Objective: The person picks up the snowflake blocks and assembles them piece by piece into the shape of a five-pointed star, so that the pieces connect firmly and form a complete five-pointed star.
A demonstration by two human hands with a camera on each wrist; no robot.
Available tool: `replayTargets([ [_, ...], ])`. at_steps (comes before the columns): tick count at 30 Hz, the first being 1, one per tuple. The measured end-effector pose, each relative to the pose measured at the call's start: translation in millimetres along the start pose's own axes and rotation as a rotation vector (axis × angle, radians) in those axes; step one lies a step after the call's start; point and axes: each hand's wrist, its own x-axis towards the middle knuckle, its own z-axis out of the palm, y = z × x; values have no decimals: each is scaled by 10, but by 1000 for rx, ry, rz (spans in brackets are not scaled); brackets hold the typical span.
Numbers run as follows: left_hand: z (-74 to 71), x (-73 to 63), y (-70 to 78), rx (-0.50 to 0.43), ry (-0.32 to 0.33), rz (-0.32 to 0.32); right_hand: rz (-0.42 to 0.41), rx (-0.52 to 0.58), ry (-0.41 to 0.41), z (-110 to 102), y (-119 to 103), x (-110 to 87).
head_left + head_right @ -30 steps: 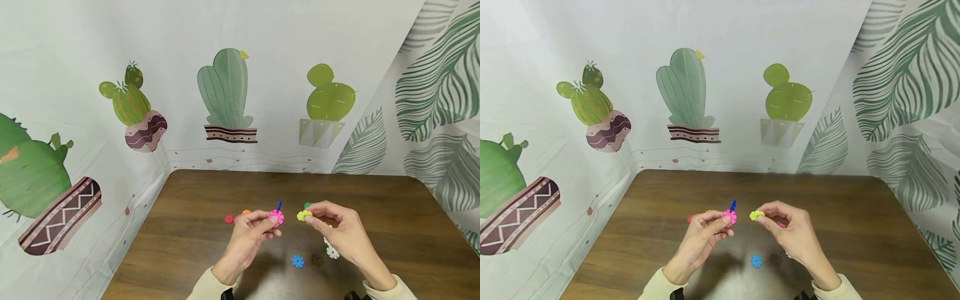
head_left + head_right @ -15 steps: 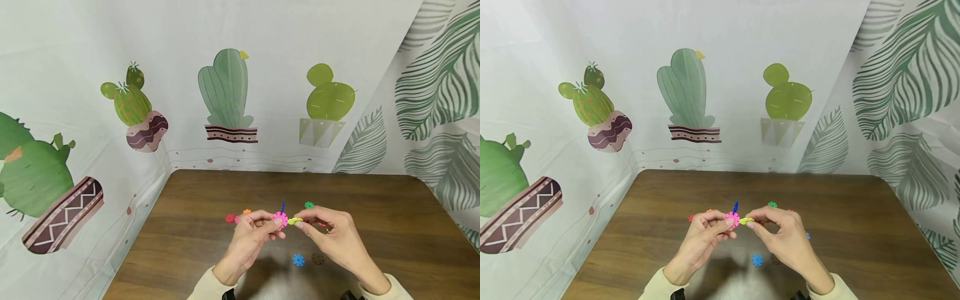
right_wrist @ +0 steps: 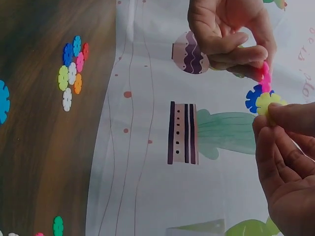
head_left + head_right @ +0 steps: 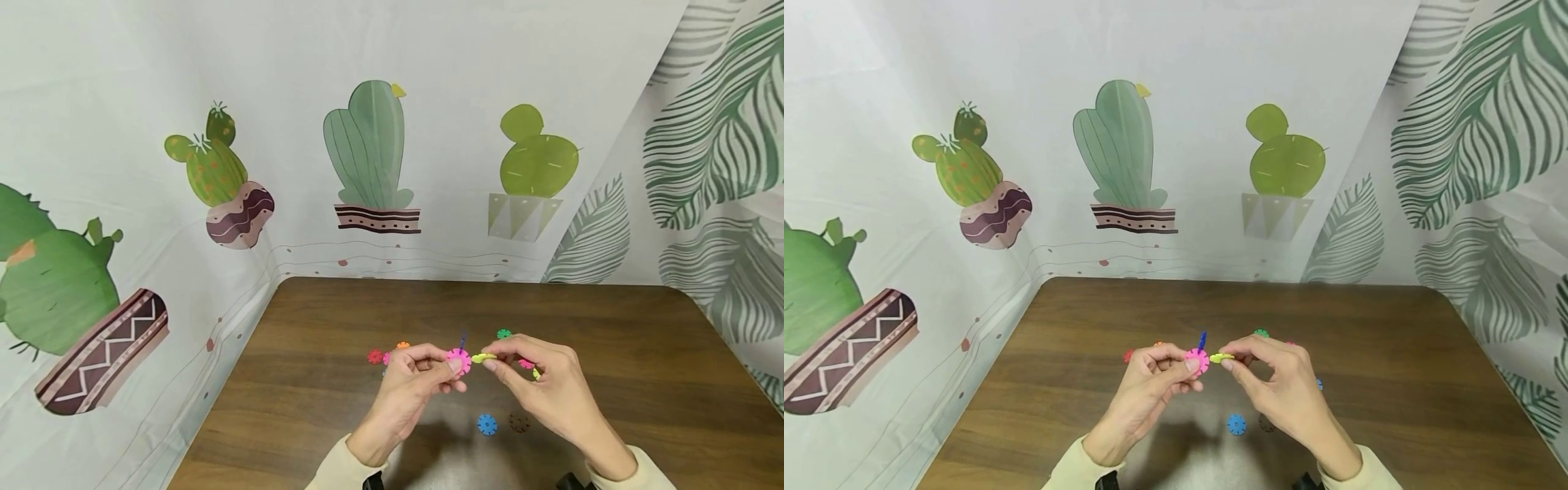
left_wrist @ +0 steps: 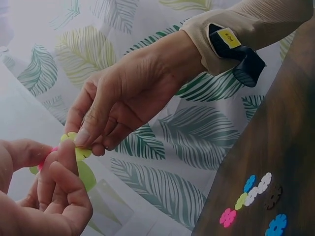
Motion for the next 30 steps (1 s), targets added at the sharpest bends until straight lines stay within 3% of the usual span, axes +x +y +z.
replayTargets([
  [13, -71, 9, -11, 35, -105, -42, -54, 90, -83, 23, 44, 4],
  [21, -79, 18, -20, 95, -170, -26, -86, 109, -82, 86, 73, -26],
  [30, -57, 26, -95, 99, -149, -7, -63, 70, -67, 173, 61, -81],
])
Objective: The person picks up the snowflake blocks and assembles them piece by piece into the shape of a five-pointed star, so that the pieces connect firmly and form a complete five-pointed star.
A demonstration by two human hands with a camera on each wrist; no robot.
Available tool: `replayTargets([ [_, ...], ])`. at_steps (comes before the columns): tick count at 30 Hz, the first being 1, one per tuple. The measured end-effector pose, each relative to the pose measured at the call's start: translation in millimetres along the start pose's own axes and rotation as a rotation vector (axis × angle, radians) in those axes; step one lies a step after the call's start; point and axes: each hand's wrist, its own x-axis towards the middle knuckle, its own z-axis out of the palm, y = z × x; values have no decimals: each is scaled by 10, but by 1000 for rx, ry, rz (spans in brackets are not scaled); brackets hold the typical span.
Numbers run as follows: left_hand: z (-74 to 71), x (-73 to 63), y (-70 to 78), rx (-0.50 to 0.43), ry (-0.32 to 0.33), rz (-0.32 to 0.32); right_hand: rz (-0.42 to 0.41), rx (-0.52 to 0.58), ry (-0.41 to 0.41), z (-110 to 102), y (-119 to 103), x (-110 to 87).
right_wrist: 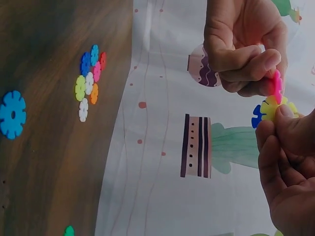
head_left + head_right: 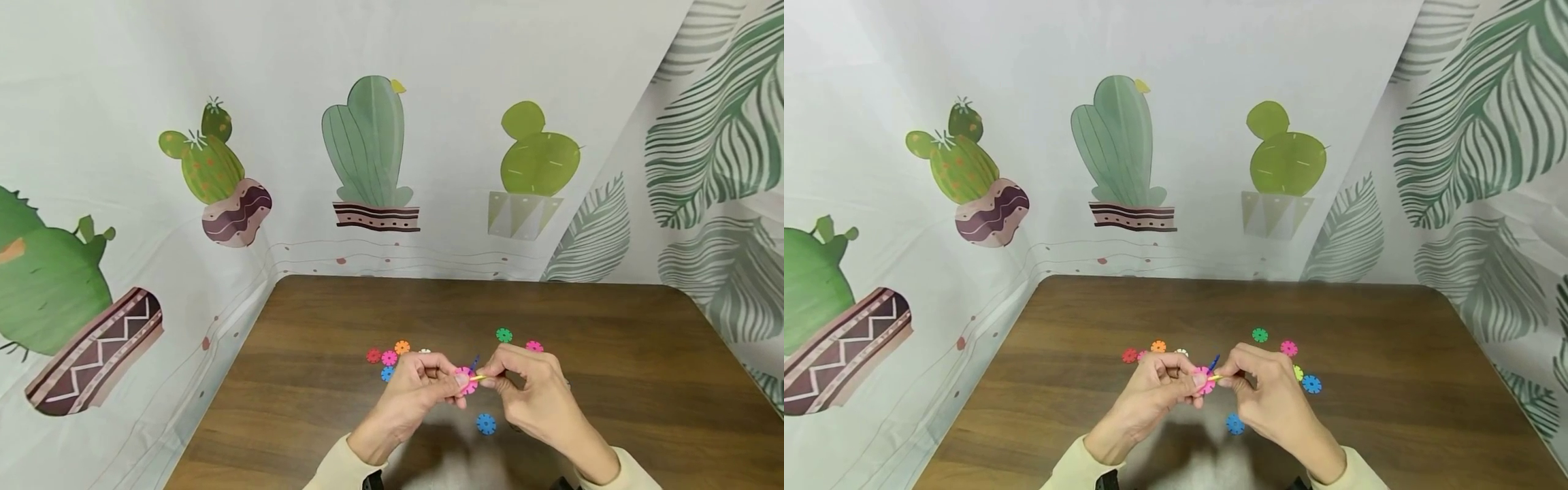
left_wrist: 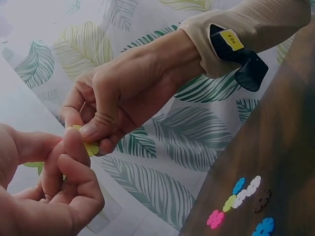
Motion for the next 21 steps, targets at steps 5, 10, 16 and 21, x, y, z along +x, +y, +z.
replayTargets([
  [5, -27, -2, -29, -4, 11, -13, 10, 11, -7, -12, 0, -9],
  [10, -123, -25, -77, 36, 26, -53, 40, 30, -59, -69, 33, -50],
  [16, -546, -198, -184, 126, 132, -142, 184, -102, -32, -236, 281, -168],
  [21, -1028, -428, -264, 317, 209, -202, 368, -187, -95, -470, 620, -290],
])
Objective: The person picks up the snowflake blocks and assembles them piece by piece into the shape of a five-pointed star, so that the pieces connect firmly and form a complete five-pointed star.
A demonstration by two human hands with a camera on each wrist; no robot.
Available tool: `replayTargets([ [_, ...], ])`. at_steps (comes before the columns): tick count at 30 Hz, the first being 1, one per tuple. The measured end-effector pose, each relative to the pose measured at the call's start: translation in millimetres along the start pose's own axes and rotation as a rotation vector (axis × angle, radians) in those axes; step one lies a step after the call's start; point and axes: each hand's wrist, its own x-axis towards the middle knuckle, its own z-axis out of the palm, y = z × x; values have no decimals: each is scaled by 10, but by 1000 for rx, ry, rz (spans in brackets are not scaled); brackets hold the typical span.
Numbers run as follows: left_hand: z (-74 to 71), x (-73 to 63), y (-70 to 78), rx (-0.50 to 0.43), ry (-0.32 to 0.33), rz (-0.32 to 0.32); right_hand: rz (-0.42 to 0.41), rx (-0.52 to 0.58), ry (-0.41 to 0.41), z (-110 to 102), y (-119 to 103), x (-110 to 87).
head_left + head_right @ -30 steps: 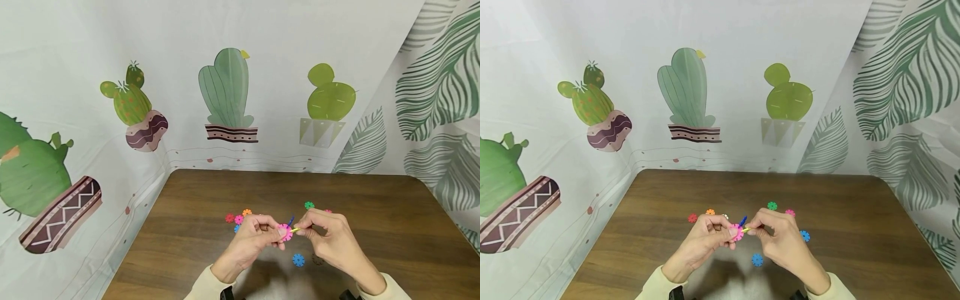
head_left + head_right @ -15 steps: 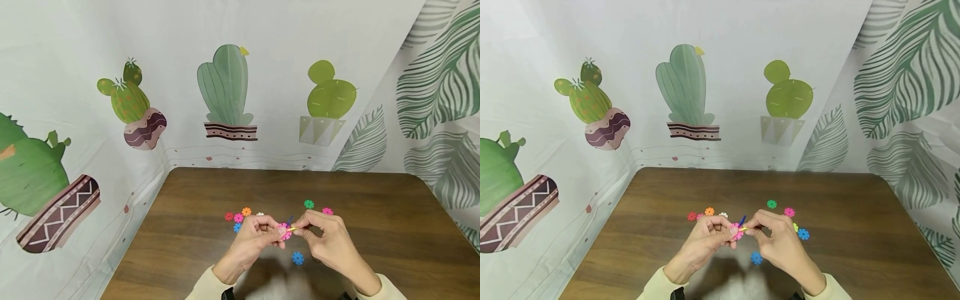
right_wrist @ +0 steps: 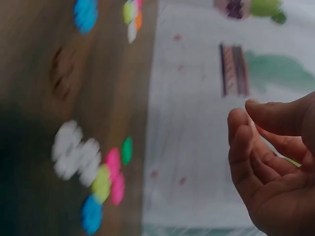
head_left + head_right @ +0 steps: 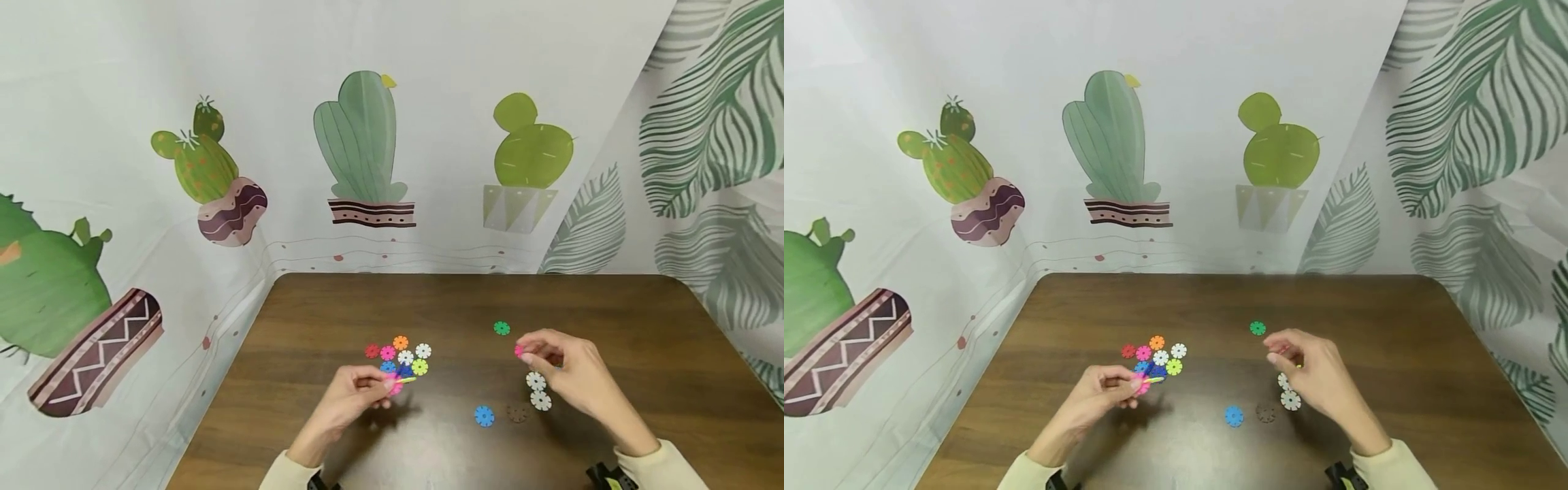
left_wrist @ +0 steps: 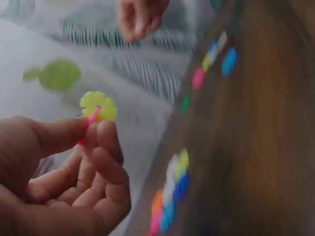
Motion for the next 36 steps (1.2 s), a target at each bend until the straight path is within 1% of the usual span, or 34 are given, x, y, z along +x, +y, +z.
replayTargets([
  [4, -293, -93, -173, 98, 55, -59, 155, -85, -128, -50, 314, 11],
  [6, -399, -134, -239, 137, 80, -85, 224, -123, -192, -48, 455, 4],
  [8, -474, -147, -290, 192, 102, -102, 283, -147, -230, -47, 576, -16],
  [10, -530, -157, -324, 262, 126, -116, 317, -174, -234, -33, 676, -34],
  [12, -569, -166, -344, 351, 150, -123, 337, -191, -224, -8, 752, -52],
  [16, -590, -178, -340, 538, 191, -114, 320, -208, -218, 52, 851, -78],
  [17, -578, -178, -326, 586, 210, -100, 310, -208, -224, 64, 868, -81],
  [18, -562, -171, -314, 637, 236, -72, 298, -210, -229, 73, 881, -84],
  [20, -510, -142, -278, 738, 307, 14, 286, -210, -241, 88, 893, -87],
  [22, -425, -85, -226, 832, 396, 138, 283, -211, -253, 88, 899, -81],
  [24, -321, -2, -168, 916, 454, 284, 288, -217, -266, 84, 903, -72],
  [25, -264, 43, -140, 951, 463, 344, 290, -219, -272, 83, 906, -66],
  [26, -207, 85, -113, 979, 459, 393, 292, -222, -276, 84, 908, -61],
  [27, -151, 125, -93, 1006, 445, 427, 290, -225, -280, 87, 912, -55],
  [28, -98, 162, -74, 1032, 422, 449, 287, -228, -283, 93, 915, -51],
  [30, 3, 221, -46, 1074, 364, 459, 279, -231, -286, 105, 922, -44],
  [33, 128, 285, -34, 1118, 300, 413, 272, -237, -285, 120, 923, -41],
  [36, 211, 327, -44, 1140, 275, 371, 275, -244, -284, 126, 914, -43],
])
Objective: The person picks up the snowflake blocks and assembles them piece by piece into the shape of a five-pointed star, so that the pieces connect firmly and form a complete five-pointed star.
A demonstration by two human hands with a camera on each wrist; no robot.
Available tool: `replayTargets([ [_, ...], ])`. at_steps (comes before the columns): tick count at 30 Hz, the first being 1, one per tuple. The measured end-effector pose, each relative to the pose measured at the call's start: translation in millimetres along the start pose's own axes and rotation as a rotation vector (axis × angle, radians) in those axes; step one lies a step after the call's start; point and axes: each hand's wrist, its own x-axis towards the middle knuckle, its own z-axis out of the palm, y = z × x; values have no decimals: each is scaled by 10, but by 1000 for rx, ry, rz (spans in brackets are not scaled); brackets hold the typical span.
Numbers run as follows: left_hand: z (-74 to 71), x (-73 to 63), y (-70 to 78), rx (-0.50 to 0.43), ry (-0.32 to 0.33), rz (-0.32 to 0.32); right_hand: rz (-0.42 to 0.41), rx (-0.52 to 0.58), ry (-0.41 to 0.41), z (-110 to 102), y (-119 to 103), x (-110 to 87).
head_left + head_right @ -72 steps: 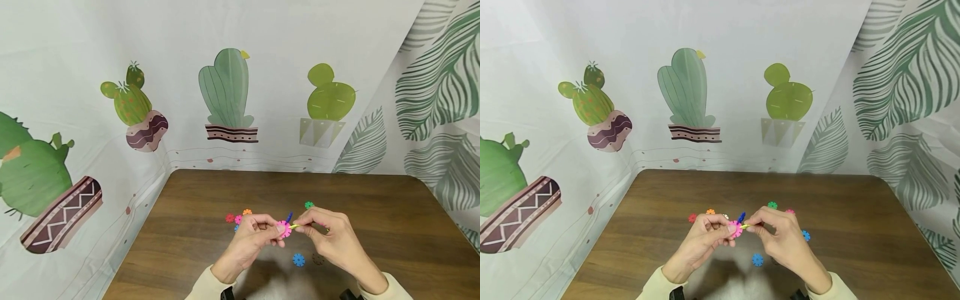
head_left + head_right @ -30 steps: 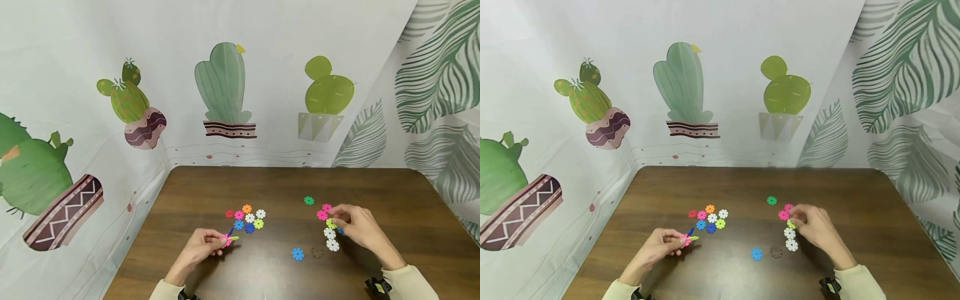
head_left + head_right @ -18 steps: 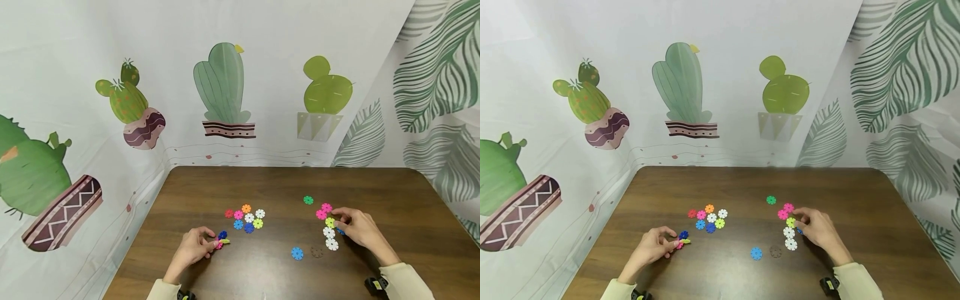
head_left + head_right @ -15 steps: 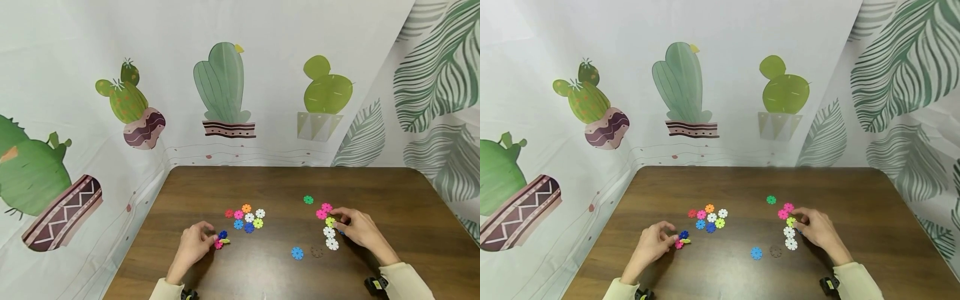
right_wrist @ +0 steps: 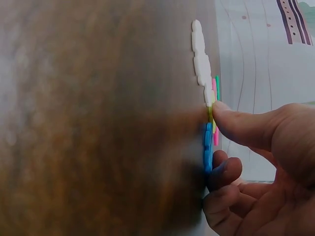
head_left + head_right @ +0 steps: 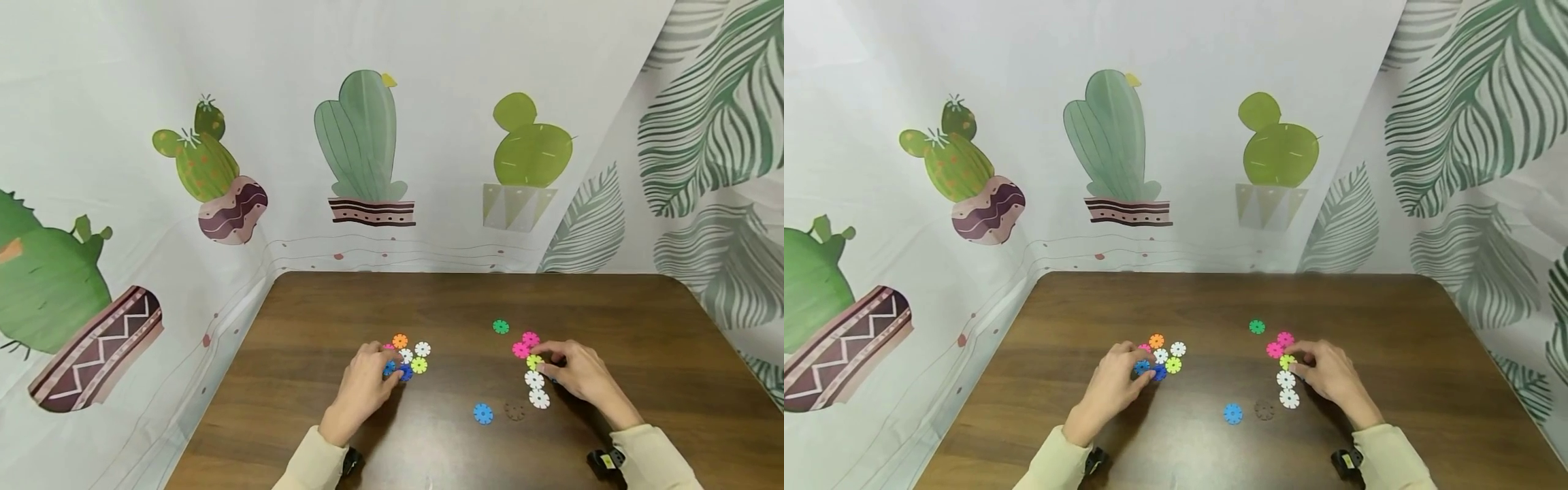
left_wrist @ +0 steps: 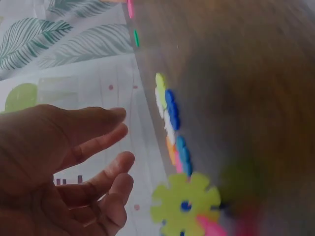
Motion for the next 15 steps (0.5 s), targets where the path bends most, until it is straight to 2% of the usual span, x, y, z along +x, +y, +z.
replayTargets([
  [10, 185, 25, 31, 43, -65, -46, 24, 11, -6, 9, -4, -7],
  [15, 223, 47, 33, 39, -83, -55, 29, 76, 10, 3, -13, -22],
])
